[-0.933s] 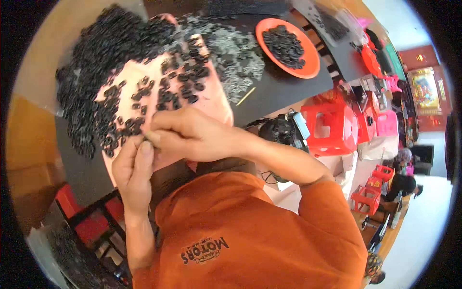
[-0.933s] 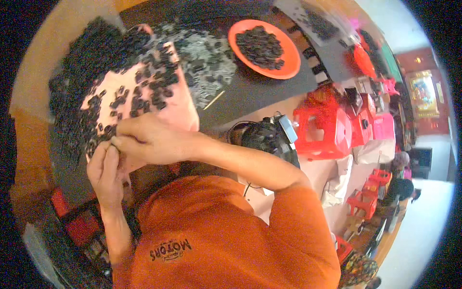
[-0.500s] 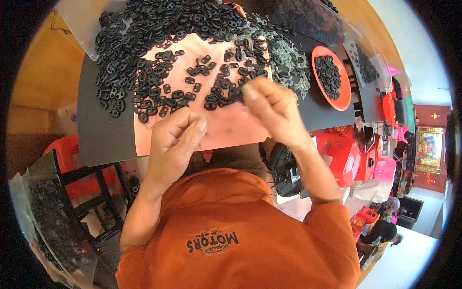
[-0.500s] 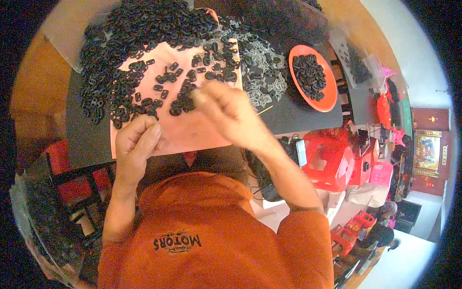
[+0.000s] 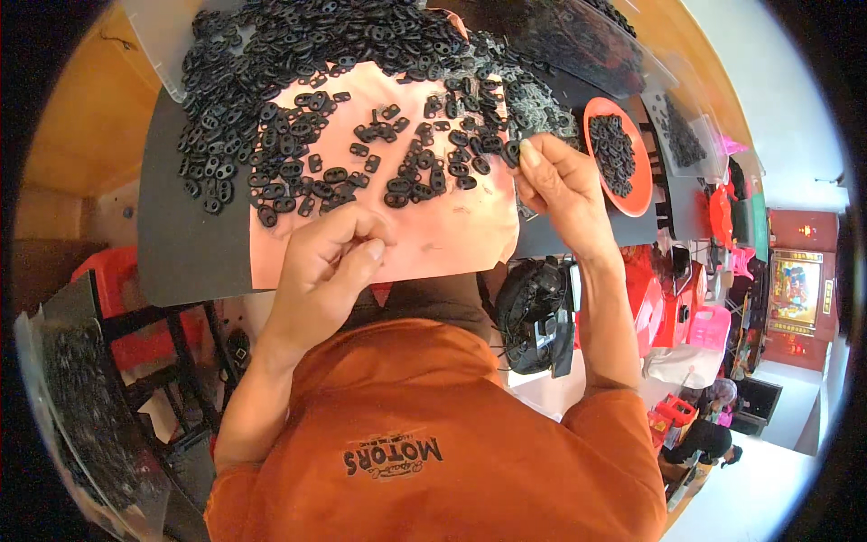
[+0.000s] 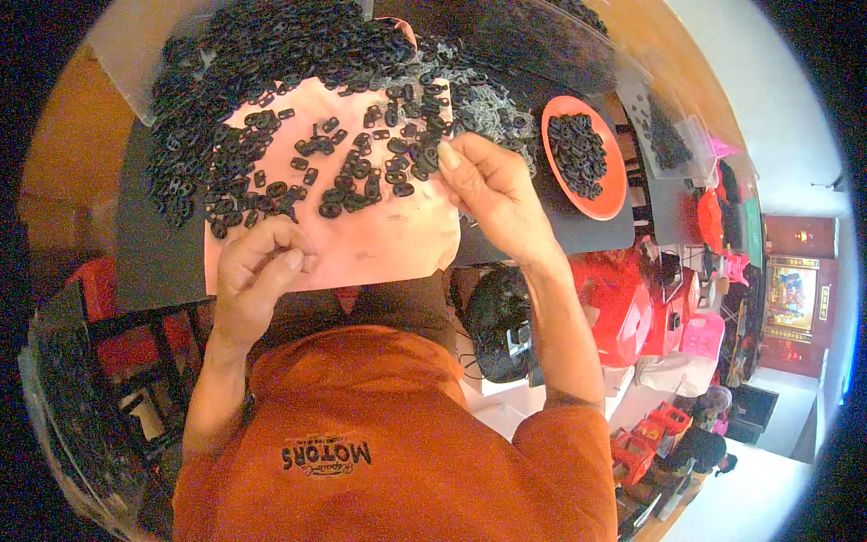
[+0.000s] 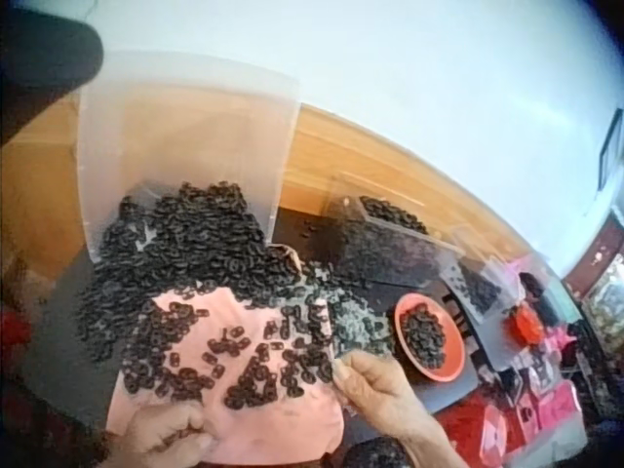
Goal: The person sits at a table and repeatedly picks up small black plastic components and metal screws from a pile. They insert the screws into the plastic parts by hand, creating small assemblies. The person handles the items one at a time, placing the finished units back onto the table surface.
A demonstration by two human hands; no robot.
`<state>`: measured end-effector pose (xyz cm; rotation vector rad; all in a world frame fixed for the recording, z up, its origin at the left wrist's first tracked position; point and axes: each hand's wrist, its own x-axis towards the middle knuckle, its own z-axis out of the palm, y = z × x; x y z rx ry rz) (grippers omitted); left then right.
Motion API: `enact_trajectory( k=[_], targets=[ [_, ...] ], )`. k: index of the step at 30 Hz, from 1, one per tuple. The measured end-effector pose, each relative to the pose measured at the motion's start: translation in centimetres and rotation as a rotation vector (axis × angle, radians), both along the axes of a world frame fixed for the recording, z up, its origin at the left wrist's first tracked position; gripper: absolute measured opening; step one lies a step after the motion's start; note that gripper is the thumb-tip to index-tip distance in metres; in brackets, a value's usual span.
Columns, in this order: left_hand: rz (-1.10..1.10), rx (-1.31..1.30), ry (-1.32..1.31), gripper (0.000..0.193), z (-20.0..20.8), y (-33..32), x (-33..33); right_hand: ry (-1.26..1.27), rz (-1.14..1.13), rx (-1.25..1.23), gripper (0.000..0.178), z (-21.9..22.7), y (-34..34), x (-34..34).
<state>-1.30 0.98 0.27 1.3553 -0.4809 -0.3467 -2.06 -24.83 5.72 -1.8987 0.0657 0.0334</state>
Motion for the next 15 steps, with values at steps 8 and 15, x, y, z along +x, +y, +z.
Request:
enact_trajectory(
  k=[8, 15],
  targets=[
    [-0.008, 0.019, -0.052, 0.017, 1.0, 0.1, -0.7, -0.205, -0.393, -0.372, 0.029, 1.0, -9.4, -1.2],
    [-0.061, 0.004, 0.042, 0.022, 2.0, -0.3, -1.0, -0.231, -0.460, -0.925, 0.031, 0.8, -13.8, -1.6]
  ],
)
